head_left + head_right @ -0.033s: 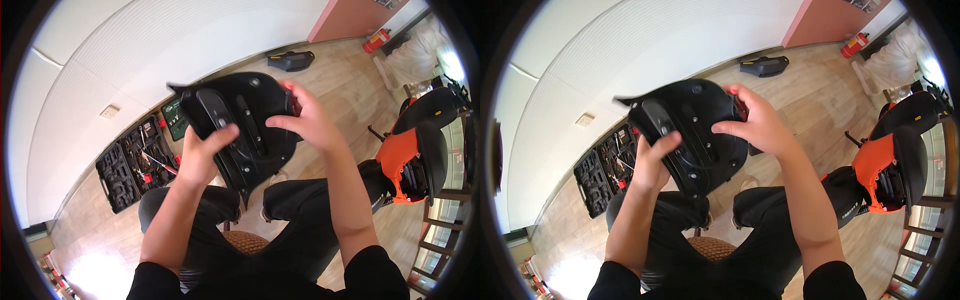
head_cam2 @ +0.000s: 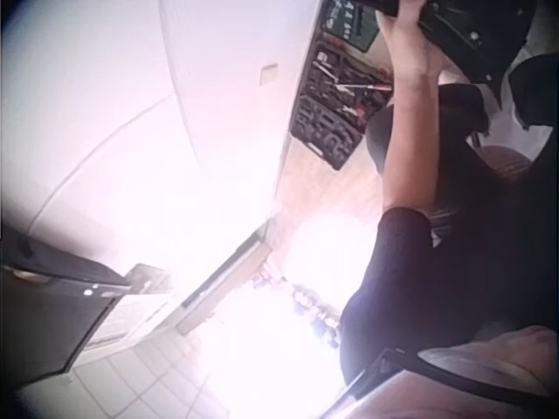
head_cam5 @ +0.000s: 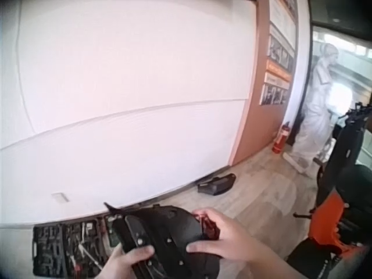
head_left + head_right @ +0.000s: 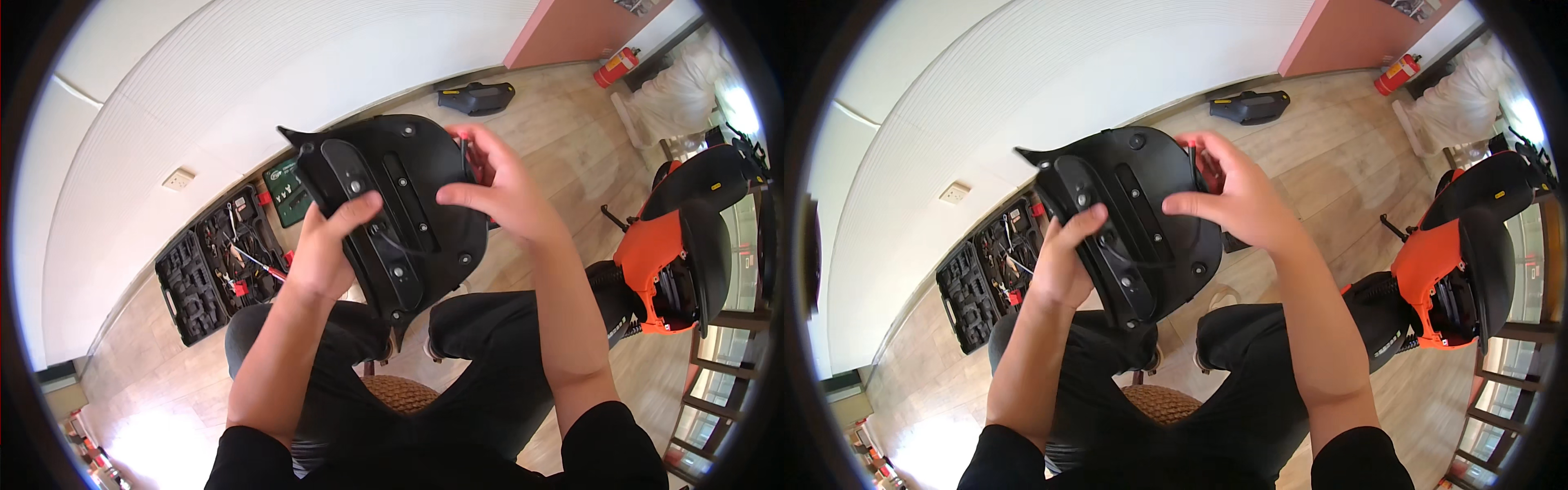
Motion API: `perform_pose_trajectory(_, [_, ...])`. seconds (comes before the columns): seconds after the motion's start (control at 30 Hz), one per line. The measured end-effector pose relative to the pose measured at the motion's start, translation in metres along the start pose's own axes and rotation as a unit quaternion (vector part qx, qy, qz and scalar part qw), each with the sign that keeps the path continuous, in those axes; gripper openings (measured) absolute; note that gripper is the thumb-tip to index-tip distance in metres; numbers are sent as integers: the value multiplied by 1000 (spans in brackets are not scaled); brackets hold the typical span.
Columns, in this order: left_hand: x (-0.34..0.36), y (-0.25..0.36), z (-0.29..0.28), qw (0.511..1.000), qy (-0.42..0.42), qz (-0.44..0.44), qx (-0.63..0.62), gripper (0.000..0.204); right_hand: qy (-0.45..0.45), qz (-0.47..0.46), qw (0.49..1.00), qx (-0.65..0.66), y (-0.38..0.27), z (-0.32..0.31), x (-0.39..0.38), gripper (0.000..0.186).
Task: Repairing or assembling a motorcycle tail light component using a ratchet and socket.
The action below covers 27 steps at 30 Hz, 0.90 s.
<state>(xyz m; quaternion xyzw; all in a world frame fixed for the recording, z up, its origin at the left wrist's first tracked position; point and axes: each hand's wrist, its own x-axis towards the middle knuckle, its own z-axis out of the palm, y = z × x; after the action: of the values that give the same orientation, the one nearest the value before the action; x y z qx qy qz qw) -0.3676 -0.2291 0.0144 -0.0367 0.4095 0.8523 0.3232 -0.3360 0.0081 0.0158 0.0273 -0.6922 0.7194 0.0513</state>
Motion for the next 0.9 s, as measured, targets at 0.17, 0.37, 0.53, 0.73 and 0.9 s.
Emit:
perform_pose_trajectory(0.17, [6, -1, -10, 994, 18, -106, -26, 38, 96, -52, 994, -15, 9, -16, 10, 29])
perform_pose_trajectory(0.37, [11, -1, -20, 981, -18, -184, -64, 41, 18, -161, 968, -193, -5, 1, 9, 19])
perform_pose_trajectory(0.53, [22, -3, -41, 954, -16, -266, -140, 32, -25, -7, 990, -140, 24, 2, 13, 16])
perform_pose_trajectory(0.73, [17, -1, -47, 955, -13, -262, -139, 32, -21, 49, 990, -129, 15, 7, 14, 14])
perform_pose_trajectory(0.9, [15, 2, -33, 959, 32, -256, -118, 28, -33, 75, 991, -102, 16, 4, 13, 15])
